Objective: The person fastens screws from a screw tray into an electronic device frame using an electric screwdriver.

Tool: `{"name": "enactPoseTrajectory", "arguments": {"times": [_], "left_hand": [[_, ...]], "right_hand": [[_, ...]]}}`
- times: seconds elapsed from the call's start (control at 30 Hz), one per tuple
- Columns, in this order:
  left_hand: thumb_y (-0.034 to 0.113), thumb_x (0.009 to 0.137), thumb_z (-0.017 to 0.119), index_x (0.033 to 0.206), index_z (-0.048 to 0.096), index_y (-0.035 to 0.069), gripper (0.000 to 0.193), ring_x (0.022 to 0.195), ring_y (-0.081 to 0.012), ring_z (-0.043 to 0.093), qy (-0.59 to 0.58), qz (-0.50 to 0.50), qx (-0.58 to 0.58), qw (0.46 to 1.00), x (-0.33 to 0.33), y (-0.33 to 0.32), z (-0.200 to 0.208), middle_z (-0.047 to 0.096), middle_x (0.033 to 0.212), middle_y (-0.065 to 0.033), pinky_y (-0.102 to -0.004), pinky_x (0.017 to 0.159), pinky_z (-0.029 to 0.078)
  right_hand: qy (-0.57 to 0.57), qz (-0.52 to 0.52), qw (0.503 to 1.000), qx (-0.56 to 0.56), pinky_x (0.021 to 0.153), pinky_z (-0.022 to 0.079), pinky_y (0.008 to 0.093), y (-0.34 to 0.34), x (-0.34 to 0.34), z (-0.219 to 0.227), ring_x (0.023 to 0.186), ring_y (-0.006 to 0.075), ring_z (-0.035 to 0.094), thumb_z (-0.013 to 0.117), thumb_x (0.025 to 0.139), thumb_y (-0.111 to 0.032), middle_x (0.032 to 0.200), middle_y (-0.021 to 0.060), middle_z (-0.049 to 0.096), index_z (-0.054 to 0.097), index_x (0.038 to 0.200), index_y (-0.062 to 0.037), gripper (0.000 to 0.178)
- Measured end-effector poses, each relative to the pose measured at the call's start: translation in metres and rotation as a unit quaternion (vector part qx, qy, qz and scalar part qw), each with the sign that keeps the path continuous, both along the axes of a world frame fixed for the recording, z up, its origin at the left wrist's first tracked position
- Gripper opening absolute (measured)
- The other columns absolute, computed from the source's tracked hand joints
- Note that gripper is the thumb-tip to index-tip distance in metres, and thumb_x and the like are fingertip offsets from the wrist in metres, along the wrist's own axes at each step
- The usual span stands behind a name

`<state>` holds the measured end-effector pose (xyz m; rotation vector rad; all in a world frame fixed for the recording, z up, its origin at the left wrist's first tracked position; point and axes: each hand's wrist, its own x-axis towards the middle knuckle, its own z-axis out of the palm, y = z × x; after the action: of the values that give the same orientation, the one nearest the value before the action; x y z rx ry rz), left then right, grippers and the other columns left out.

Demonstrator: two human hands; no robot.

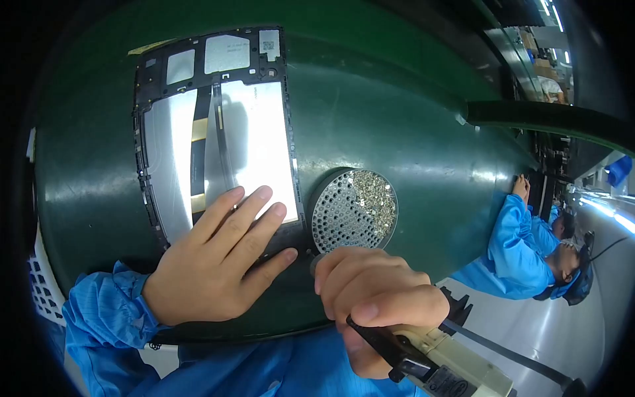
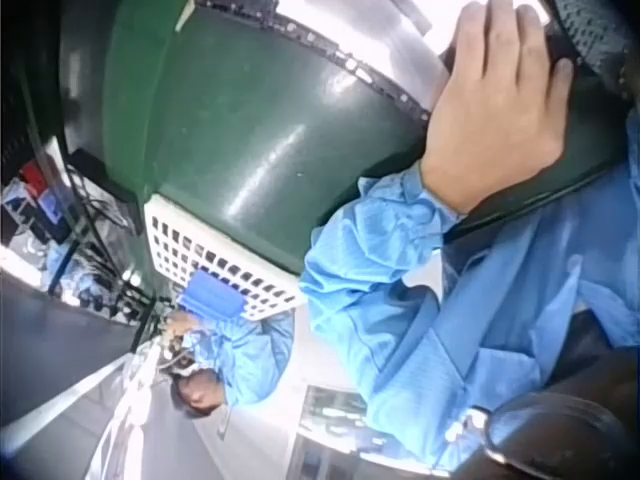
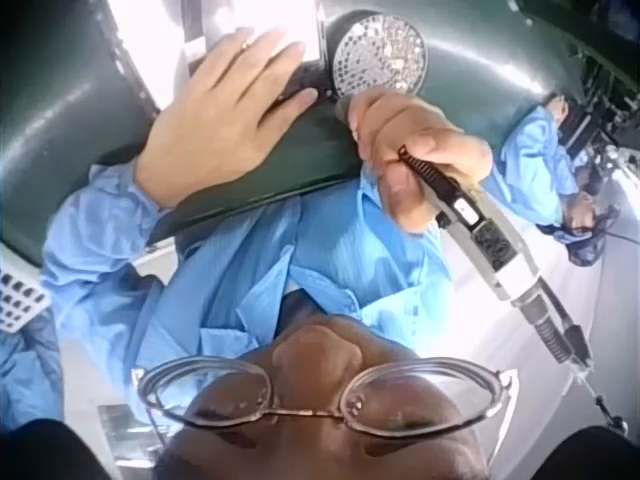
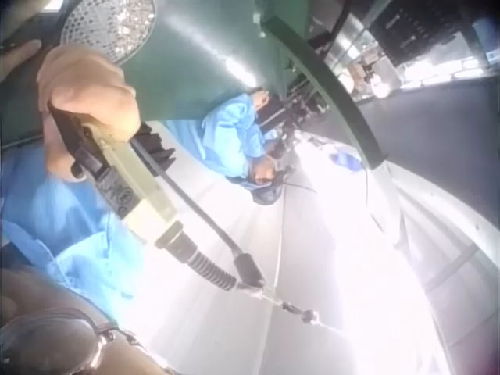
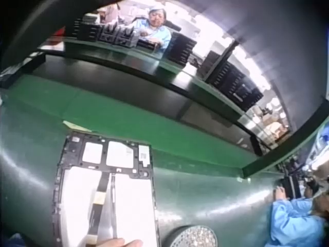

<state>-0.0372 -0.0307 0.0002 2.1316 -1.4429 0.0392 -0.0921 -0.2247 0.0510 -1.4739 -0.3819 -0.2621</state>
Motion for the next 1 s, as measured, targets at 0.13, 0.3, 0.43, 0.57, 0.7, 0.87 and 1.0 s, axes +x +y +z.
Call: {"name": "enactPoseTrajectory", "arguments": {"times": [0.13,0.3,0.43,0.57,0.7,0.87,1.0], "left_hand": [[0.019,0.080,0.069,0.100,0.073,0.009,0.022,0.119,-0.0397,0.053,-0.001,-0.001,0.003,1.000,-0.001,0.000,-0.002,0.058,0.121,-0.0226,-0.0499,0.103,0.040],[0.019,0.081,0.069,0.101,0.073,0.010,0.023,0.119,-0.0396,0.053,-0.003,-0.005,0.007,1.000,0.000,0.000,0.000,0.058,0.122,-0.0228,-0.0496,0.103,0.041],[0.020,0.081,0.069,0.100,0.073,0.010,0.022,0.119,-0.0395,0.054,0.001,-0.002,0.006,1.000,0.001,0.000,-0.001,0.058,0.122,-0.0228,-0.0494,0.103,0.041],[0.020,0.080,0.070,0.100,0.073,0.010,0.022,0.119,-0.0389,0.054,0.010,0.000,0.006,1.000,0.002,-0.001,-0.001,0.058,0.122,-0.0226,-0.0488,0.103,0.041],[0.019,0.080,0.070,0.098,0.073,0.010,0.021,0.119,-0.0388,0.054,0.017,0.007,0.004,1.000,0.001,-0.002,0.001,0.058,0.122,-0.0220,-0.0482,0.102,0.042],[0.019,0.080,0.068,0.099,0.073,0.011,0.021,0.121,-0.0382,0.053,0.020,0.004,0.004,1.000,0.002,-0.001,0.001,0.058,0.121,-0.0210,-0.0513,0.102,0.040],[0.016,0.083,0.062,0.110,0.069,0.018,0.028,0.126,-0.0372,0.048,0.037,0.031,0.066,0.997,-0.002,0.005,0.015,0.055,0.127,-0.0175,-0.0675,0.101,0.030]], "right_hand": [[0.002,-0.010,1.000,0.004,0.050,0.048,0.0388,0.003,0.000,-0.001,0.048,0.0208,0.053,0.062,0.077,0.005,0.059,0.0093,0.053,0.046,0.102,-0.0009,0.030],[0.000,-0.028,1.000,0.005,0.049,0.047,0.0379,0.006,0.001,-0.001,0.048,0.0202,0.053,0.063,0.078,0.004,0.060,0.0089,0.053,0.047,0.100,-0.0015,0.028],[-0.003,-0.033,0.999,0.003,0.048,0.047,0.0370,0.007,0.002,-0.002,0.047,0.0200,0.053,0.063,0.078,0.004,0.059,0.0085,0.053,0.046,0.099,-0.0018,0.028],[-0.005,-0.040,0.999,-0.006,0.048,0.047,0.0367,0.009,0.004,-0.002,0.046,0.0199,0.052,0.063,0.077,0.004,0.056,0.0078,0.052,0.047,0.098,-0.0016,0.027],[0.000,-0.021,1.000,-0.017,0.047,0.047,0.0371,0.006,0.005,0.000,0.045,0.0203,0.051,0.064,0.076,0.004,0.055,0.0075,0.052,0.047,0.097,-0.0012,0.027],[-0.011,-0.034,0.999,-0.013,0.049,0.048,0.0378,0.009,0.003,-0.003,0.047,0.0207,0.052,0.064,0.076,0.003,0.057,0.0076,0.053,0.048,0.099,-0.0024,0.028],[0.015,-0.044,0.998,0.031,0.052,0.048,0.0386,-0.014,-0.001,0.004,0.048,0.0197,0.053,0.064,0.078,-0.001,0.059,0.0051,0.052,0.048,0.105,-0.0057,0.032]]}}
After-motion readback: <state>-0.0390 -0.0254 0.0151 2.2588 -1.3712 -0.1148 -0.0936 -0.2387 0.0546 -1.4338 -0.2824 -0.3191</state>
